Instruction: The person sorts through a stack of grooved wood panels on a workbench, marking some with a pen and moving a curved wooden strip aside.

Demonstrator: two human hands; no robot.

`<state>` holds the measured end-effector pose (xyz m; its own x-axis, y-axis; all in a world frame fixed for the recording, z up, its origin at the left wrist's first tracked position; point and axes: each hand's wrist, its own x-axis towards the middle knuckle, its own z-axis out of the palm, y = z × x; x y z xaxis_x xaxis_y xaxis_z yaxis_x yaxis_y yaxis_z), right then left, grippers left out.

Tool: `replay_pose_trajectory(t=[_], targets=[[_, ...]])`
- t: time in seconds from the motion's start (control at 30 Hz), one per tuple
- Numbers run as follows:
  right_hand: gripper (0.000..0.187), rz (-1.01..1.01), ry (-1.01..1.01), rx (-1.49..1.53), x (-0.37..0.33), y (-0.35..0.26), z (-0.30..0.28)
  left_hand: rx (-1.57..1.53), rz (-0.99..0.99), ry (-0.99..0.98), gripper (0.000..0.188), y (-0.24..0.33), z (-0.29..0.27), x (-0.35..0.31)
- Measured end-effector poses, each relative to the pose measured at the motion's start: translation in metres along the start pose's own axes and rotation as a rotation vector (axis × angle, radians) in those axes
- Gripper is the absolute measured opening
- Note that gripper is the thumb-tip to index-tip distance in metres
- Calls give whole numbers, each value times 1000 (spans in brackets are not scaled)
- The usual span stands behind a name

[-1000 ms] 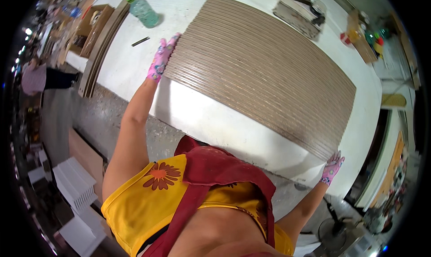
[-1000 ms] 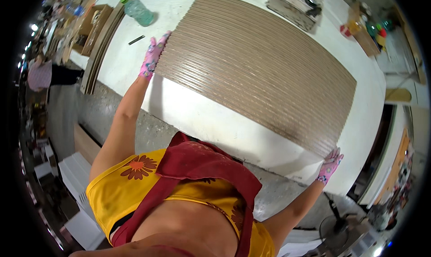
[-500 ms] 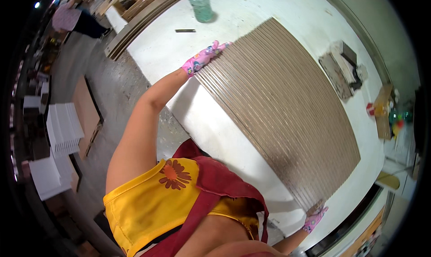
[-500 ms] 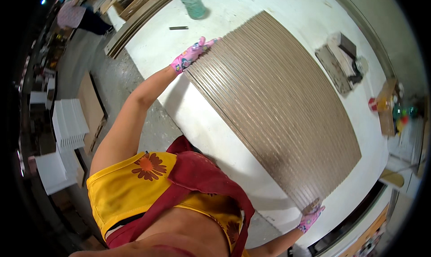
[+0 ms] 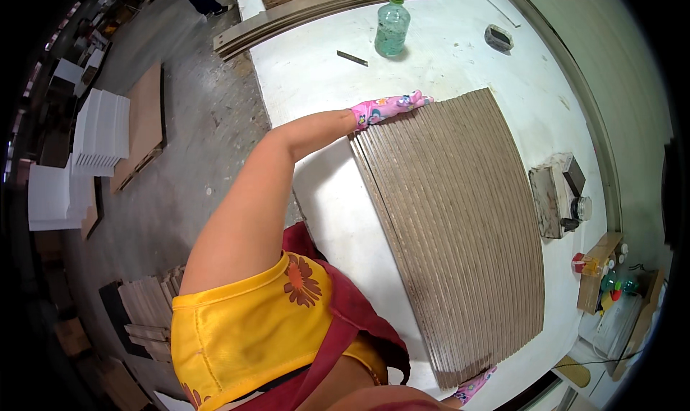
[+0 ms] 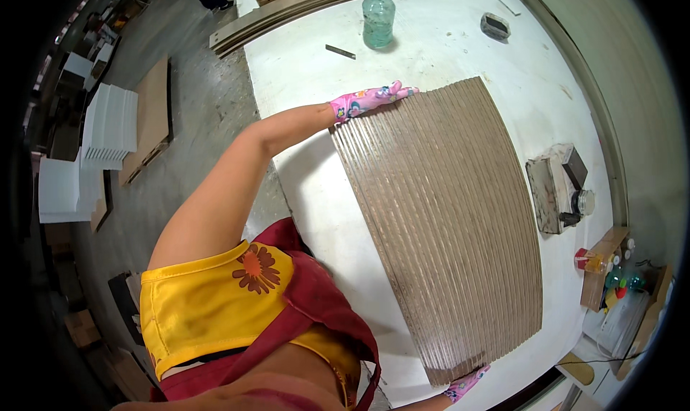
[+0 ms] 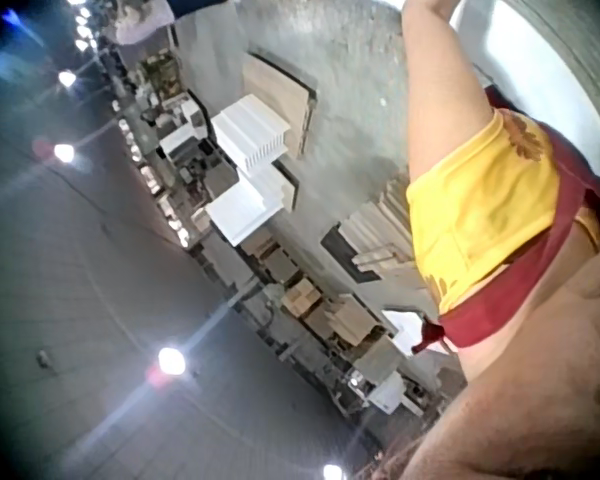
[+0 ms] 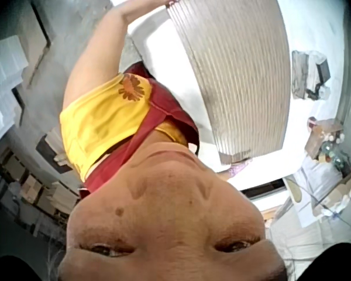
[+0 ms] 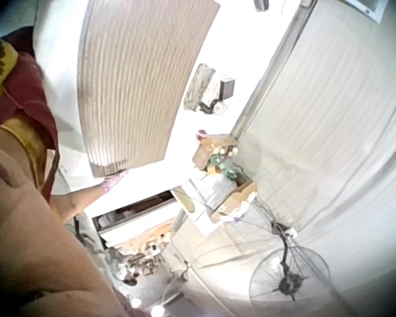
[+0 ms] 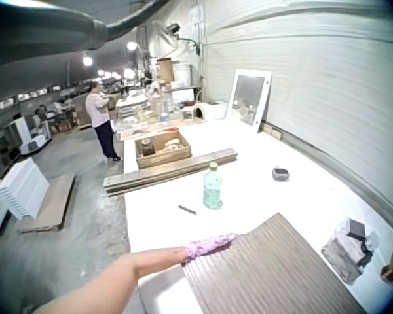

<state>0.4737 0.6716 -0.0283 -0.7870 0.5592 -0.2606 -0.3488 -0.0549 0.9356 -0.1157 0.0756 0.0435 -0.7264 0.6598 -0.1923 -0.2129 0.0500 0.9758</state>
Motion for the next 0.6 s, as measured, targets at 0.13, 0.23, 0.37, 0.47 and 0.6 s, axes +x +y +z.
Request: replay_pose_trajectory(t=[0.13, 0.23, 0.37, 0.47, 0.6], targets=[[54, -133, 24, -156, 11, 24, -13, -152, -68, -7, 65, -2, 1, -13], [50, -211, 75, -336, 16, 36, -18, -204, -101, -8, 65, -1, -6, -12], [45, -285, 111, -601, 19, 66, -27, -33, -59, -12, 64, 4, -8, 4], [43, -309, 149, -684, 31, 84, -35, 92, -50, 27, 64, 5, -10, 5], [44, -219, 86, -672, 47, 88, -60, 208, -37, 39, 63, 7, -5, 20]])
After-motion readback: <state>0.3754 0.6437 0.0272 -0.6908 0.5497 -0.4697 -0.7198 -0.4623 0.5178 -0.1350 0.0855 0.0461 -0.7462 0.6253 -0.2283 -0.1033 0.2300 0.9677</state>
